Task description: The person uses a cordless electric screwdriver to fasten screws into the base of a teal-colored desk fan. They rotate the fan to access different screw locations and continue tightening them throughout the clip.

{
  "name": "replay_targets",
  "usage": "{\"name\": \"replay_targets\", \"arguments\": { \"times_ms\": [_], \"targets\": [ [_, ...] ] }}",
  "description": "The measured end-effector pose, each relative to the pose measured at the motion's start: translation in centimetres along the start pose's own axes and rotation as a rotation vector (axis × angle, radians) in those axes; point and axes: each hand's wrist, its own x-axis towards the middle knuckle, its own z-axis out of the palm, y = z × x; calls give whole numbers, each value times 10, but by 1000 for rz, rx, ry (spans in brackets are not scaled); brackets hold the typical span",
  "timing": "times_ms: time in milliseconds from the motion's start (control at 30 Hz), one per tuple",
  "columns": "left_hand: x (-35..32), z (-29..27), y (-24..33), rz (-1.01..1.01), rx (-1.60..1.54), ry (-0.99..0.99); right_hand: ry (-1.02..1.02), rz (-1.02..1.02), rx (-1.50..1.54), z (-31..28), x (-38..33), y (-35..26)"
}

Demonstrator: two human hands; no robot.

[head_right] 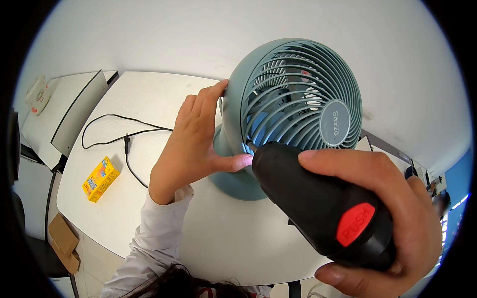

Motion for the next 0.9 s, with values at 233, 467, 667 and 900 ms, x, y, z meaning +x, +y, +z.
{"name": "replay_targets", "arguments": {
  "times_ms": [233, 467, 667, 900],
  "targets": [
    [0, 0, 0, 2, -4, -7, 54, 19, 9, 3, -3, 3],
    [0, 1, 0, 8, -4, 9, 104, 34, 14, 7, -3, 0],
    [0, 0, 0, 14, -2, 7, 68, 30, 22, 5, 0, -2],
    [0, -1, 0, 4, -1, -8, 100, 45, 35, 9, -3, -1]
  ]
}}
